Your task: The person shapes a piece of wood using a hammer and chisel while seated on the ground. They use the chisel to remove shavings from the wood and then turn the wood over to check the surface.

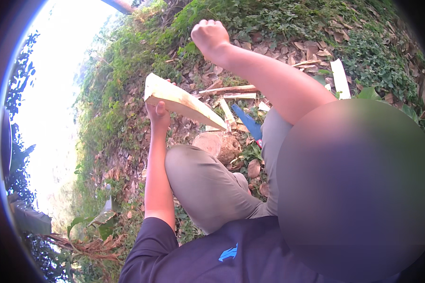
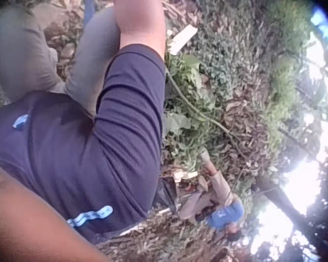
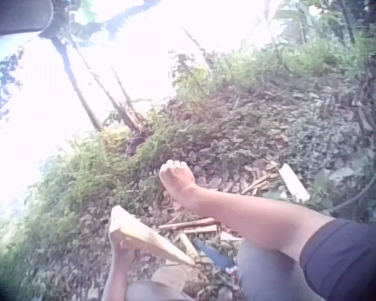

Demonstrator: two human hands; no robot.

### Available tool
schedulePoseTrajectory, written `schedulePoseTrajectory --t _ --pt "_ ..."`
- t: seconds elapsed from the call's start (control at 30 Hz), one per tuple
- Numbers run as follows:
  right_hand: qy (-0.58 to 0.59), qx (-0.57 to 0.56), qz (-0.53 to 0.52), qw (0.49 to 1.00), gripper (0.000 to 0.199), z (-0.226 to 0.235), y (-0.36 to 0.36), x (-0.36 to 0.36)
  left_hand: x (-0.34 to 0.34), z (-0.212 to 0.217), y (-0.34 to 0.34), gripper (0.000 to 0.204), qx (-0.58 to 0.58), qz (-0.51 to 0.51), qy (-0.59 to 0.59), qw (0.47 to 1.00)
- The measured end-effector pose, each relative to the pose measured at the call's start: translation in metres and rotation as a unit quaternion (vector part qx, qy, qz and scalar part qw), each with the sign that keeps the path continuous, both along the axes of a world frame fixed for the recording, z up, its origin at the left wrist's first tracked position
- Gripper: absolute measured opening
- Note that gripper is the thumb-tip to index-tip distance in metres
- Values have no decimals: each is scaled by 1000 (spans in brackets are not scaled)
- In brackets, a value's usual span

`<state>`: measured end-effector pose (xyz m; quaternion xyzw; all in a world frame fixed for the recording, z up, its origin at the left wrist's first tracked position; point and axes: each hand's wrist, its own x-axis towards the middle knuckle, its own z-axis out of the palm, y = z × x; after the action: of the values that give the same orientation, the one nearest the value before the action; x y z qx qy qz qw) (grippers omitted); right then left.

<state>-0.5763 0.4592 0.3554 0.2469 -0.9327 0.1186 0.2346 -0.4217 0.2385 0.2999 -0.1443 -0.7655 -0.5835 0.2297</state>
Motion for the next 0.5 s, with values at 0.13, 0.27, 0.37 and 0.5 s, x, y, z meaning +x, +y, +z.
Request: schedulePoseTrajectory --t 0.13,0.27,0.37,0.5 --pt "-143 -239 287 917 32 -7 -7 0 0 2 4 106 -5 -3 -12 1000" --pt "-317 -266 423 806 37 1 -34 43 3 -6 -10 104 -31 32 9 999" --pt "-295 -311 415 803 28 -2 -35 44 1 -8 -11 102 -34 48 25 998" --pt "-289 -359 408 789 19 -2 -36 48 1 -7 -12 114 -14 43 4 999"
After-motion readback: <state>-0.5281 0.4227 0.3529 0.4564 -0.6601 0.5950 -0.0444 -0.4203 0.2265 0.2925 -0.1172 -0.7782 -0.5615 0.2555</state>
